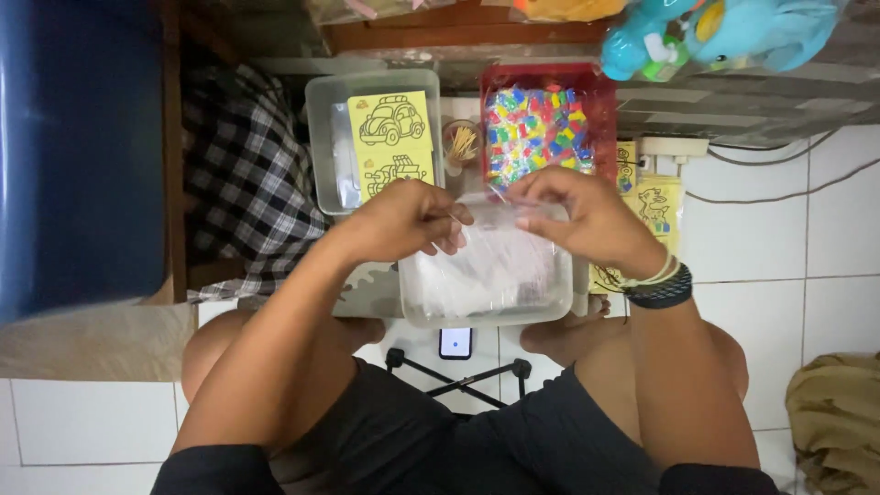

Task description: The person sits on the floor and packs small colorful plastic blocks into clear plastic bags. They place a yellow paper with a cartoon drawing into each bag, seal it, and set it aside. The person repeats this process with different cartoon drawings and blocks.

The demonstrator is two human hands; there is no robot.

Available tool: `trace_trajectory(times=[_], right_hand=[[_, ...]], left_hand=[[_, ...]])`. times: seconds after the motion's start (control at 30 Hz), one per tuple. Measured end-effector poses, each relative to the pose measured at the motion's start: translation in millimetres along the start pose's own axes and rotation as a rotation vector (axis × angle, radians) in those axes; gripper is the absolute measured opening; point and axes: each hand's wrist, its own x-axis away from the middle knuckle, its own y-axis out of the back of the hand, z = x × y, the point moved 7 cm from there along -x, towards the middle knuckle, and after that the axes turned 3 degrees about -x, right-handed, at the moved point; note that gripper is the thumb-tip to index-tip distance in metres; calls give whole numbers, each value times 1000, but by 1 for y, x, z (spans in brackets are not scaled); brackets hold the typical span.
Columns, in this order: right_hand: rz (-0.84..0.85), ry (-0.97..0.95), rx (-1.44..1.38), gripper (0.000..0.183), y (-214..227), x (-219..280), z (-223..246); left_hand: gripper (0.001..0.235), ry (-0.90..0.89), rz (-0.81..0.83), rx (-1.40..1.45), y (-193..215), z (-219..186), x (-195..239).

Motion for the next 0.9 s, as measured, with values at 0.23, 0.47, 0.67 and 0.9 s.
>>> trace_trajectory(times=[0.23,0.47,0.67,0.9], right_hand=[[-239,-66,-680,54,16,5,-29],[-430,45,-761,49,21,4,-23],[-404,40,-677,50,11,3,4],[-445,120,-607,44,6,-2,12]], left_hand=[[33,-133,2,77,4,-15,8],[36,-216,53,0,-3,-12,10],[47,-353,-88,285,-1,-27,10],[29,-384,-164,315,2,-17,5]])
